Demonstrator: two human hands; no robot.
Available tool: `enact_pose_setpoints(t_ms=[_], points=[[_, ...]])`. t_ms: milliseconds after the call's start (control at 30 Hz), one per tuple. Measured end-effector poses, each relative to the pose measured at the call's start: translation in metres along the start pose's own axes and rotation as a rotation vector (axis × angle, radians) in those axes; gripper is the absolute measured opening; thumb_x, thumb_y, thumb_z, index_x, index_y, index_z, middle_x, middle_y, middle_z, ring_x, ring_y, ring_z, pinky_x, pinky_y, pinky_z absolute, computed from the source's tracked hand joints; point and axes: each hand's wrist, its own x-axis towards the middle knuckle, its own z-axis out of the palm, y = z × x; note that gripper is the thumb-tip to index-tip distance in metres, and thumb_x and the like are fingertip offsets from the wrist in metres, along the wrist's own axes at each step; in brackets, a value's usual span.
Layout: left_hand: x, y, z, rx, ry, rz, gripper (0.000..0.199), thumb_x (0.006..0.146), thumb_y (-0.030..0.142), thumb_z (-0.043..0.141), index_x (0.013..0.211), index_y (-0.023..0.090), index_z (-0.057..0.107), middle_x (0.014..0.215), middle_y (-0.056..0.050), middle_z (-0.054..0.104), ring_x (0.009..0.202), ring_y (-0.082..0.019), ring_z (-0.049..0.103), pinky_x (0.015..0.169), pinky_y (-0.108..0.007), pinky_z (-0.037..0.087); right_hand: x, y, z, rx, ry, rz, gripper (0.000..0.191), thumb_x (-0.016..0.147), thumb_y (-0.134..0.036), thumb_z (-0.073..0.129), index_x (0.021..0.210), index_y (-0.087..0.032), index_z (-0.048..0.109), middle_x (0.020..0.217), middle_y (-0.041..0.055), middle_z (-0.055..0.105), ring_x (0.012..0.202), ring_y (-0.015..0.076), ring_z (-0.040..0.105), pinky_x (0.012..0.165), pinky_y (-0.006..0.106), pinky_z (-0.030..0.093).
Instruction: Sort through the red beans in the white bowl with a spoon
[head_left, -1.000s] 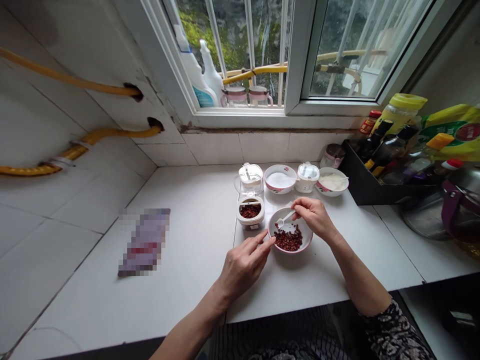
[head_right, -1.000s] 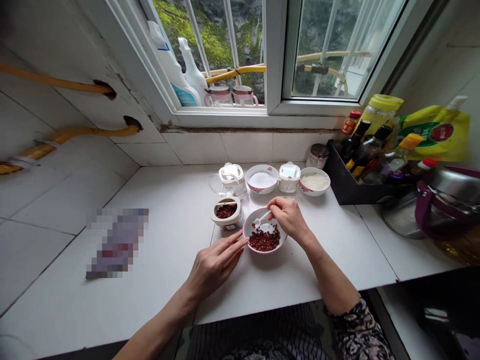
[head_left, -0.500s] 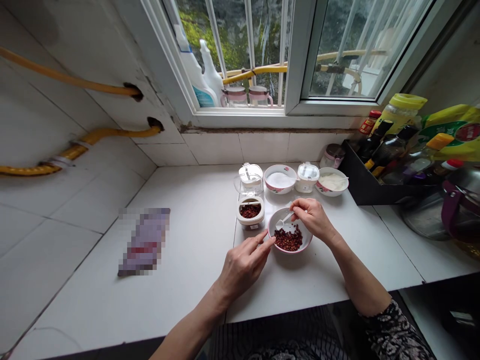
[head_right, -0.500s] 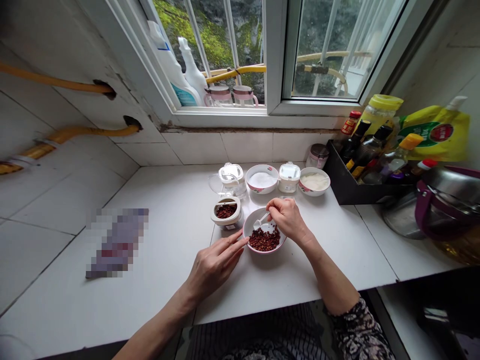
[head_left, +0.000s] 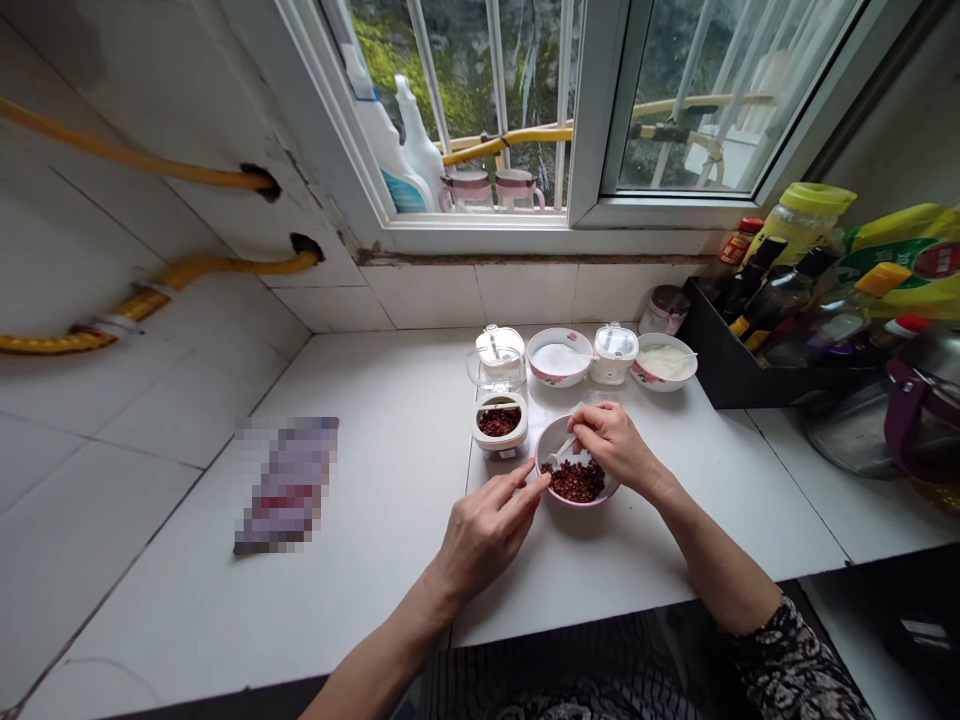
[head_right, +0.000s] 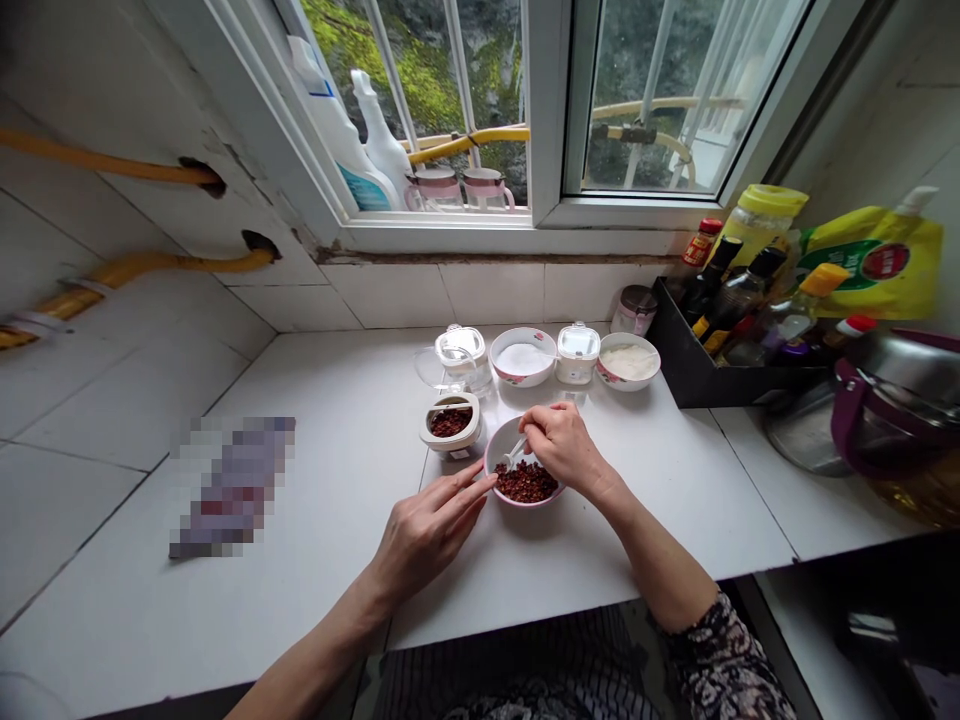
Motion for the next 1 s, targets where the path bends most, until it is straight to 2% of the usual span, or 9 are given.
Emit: enact_pose_setpoints(t_ms=[100,200,267,600,1000], points=[[0.0,0.0,0.0,0.003,0.0,0.004,0.029,0.096,0.011,0.053,0.122,0.018,0.063,0.119,-0.014,0.069,0.093,-0.02,0.072,0.074,-0.029,0.06,0.001,-0.001,-0.003,0.073,0.04,0.049,0.02,0.083,-0.014,0.047,0.071,-0.022,0.061,0.056,-0.0027,0.069,0.06,0.0161,0.063,0.09,0.035,0.042],[0.0,0.0,0.0,0.01,-0.001,0.009,0.028,0.096,0.011,0.053,0.121,0.017,0.063,0.119,-0.014,0.07,0.092,-0.02,0.072,0.073,-0.029,0.06,0.002,0.001,-0.009,0.138,0.081,0.101,0.019,0.081,-0.016,0.049,0.07,-0.022,0.063,0.055,-0.0017,0.068,0.058,0.0173,0.063,0.076,0.032,0.046],[0.001,0.0,0.0,0.012,0.003,0.012,0.028,0.095,0.011,0.053,0.121,0.016,0.063,0.118,-0.014,0.07,0.091,-0.02,0.072,0.073,-0.029,0.06,0.002,0.003,-0.012,0.146,0.097,0.121,0.018,0.08,-0.016,0.049,0.071,-0.022,0.064,0.055,-0.0013,0.068,0.059,0.0179,0.063,0.073,0.031,0.046],[-0.001,-0.001,0.001,0.007,0.0,0.0,0.03,0.095,0.012,0.053,0.122,0.018,0.064,0.119,-0.013,0.069,0.093,-0.019,0.071,0.075,-0.028,0.059,0.002,0.002,-0.009,-0.021,0.078,0.082,0.02,0.083,-0.014,0.048,0.074,-0.022,0.064,0.058,-0.0025,0.071,0.067,0.0176,0.065,0.096,0.037,0.037],[0.001,0.0,0.0,0.015,0.001,0.01,0.028,0.096,0.011,0.053,0.12,0.016,0.063,0.119,-0.014,0.07,0.092,-0.019,0.071,0.073,-0.028,0.059,0.003,0.003,-0.009,0.009,0.051,0.059,0.02,0.085,-0.015,0.047,0.075,-0.021,0.062,0.059,-0.0022,0.071,0.065,0.0162,0.064,0.099,0.039,0.036]])
